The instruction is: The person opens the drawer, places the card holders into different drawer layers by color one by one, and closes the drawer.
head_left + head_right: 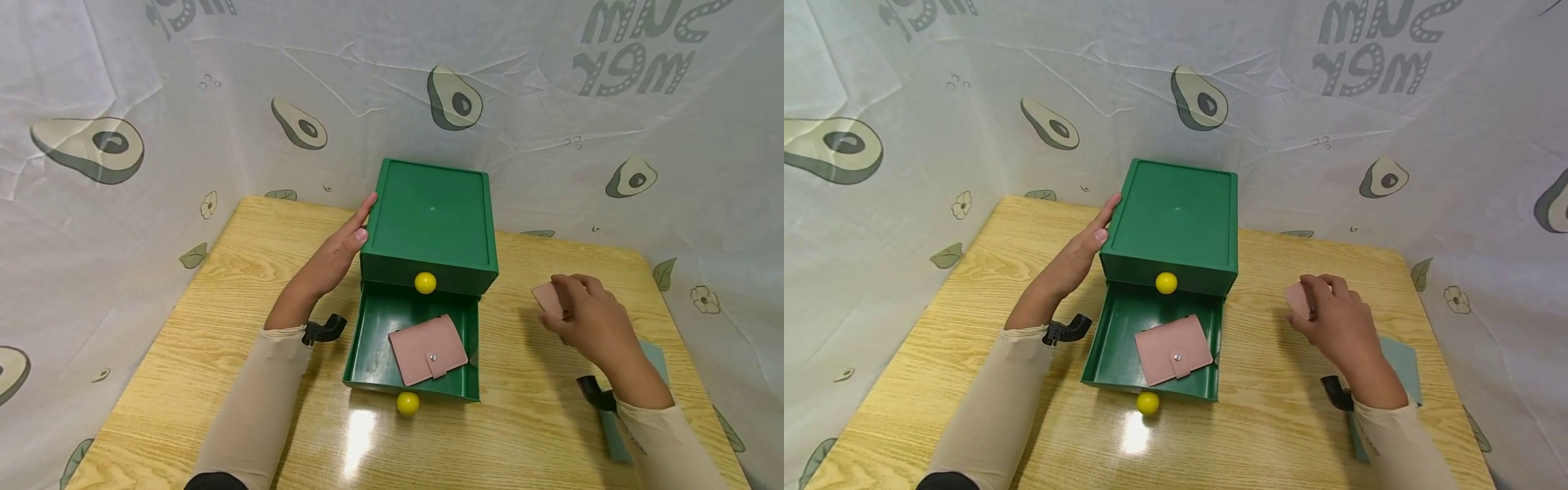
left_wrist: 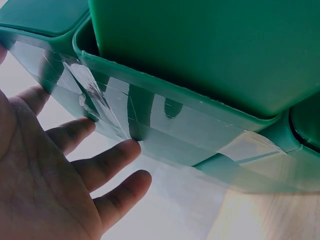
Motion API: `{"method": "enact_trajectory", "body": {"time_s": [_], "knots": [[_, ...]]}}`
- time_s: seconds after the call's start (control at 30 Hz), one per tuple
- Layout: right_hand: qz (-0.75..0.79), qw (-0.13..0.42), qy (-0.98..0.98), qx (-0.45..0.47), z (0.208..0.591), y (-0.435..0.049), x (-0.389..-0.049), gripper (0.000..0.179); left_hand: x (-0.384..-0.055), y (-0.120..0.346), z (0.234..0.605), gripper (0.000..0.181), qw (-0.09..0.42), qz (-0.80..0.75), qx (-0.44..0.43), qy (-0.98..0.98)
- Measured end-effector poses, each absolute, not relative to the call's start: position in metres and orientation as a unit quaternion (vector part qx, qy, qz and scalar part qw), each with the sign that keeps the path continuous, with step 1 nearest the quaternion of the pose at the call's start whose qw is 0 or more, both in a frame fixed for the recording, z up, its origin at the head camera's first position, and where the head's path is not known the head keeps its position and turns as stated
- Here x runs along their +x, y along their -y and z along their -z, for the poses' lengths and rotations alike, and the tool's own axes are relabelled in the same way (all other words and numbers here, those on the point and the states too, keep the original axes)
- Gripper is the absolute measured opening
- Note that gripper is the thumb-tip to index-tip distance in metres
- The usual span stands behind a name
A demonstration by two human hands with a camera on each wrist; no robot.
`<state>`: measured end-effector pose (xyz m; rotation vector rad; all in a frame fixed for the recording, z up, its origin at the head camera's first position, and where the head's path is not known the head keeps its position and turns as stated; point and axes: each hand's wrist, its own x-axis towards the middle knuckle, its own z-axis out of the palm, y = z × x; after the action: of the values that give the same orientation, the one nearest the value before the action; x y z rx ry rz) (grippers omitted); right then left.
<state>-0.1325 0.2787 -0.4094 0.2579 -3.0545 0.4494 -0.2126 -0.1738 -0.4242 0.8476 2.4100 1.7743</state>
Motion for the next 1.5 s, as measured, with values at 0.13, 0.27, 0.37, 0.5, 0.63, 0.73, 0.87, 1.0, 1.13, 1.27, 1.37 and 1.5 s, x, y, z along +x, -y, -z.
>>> {"method": "enact_trajectory", "body": {"time_s": [0.13,0.27,0.37,0.5,0.63,0.73,0.87,1.0,1.13,1.27,1.37,1.5], "knots": [[-0.134,0.054,0.983,0.114,0.398,-0.265,-0.123,0.073,-0.212,0.174,0.424,0.064,0.016,-0.571,0.274,-0.774],[-0.122,0.066,0.98,0.141,0.389,-0.254,-0.115,0.071,-0.211,0.174,0.423,0.063,0.015,-0.572,0.274,-0.773],[-0.121,0.071,0.978,0.157,0.382,-0.247,-0.11,0.07,-0.212,0.174,0.424,0.063,0.015,-0.572,0.273,-0.773],[-0.124,0.082,0.973,0.174,0.375,-0.239,-0.104,0.07,-0.212,0.174,0.425,0.063,0.016,-0.572,0.272,-0.773],[-0.128,0.09,0.97,0.188,0.369,-0.232,-0.097,0.07,-0.213,0.174,0.426,0.062,0.017,-0.573,0.272,-0.773],[-0.131,0.09,0.967,0.197,0.366,-0.227,-0.094,0.07,-0.213,0.174,0.426,0.062,0.018,-0.574,0.274,-0.772],[-0.139,0.088,0.964,0.209,0.363,-0.222,-0.09,0.071,-0.213,0.174,0.426,0.062,0.018,-0.574,0.275,-0.771],[-0.146,0.079,0.962,0.217,0.361,-0.218,-0.086,0.072,-0.213,0.174,0.426,0.062,0.018,-0.575,0.275,-0.771],[-0.153,0.074,0.959,0.228,0.359,-0.214,-0.082,0.074,-0.213,0.174,0.426,0.062,0.018,-0.574,0.274,-0.771],[-0.158,0.069,0.954,0.244,0.357,-0.207,-0.078,0.073,-0.213,0.174,0.426,0.063,0.018,-0.574,0.275,-0.771],[-0.162,0.056,0.953,0.249,0.355,-0.201,-0.076,0.072,-0.213,0.174,0.426,0.063,0.018,-0.573,0.275,-0.771],[-0.166,0.044,0.951,0.258,0.356,-0.194,-0.073,0.07,-0.213,0.174,0.426,0.063,0.02,-0.575,0.273,-0.771]]}}
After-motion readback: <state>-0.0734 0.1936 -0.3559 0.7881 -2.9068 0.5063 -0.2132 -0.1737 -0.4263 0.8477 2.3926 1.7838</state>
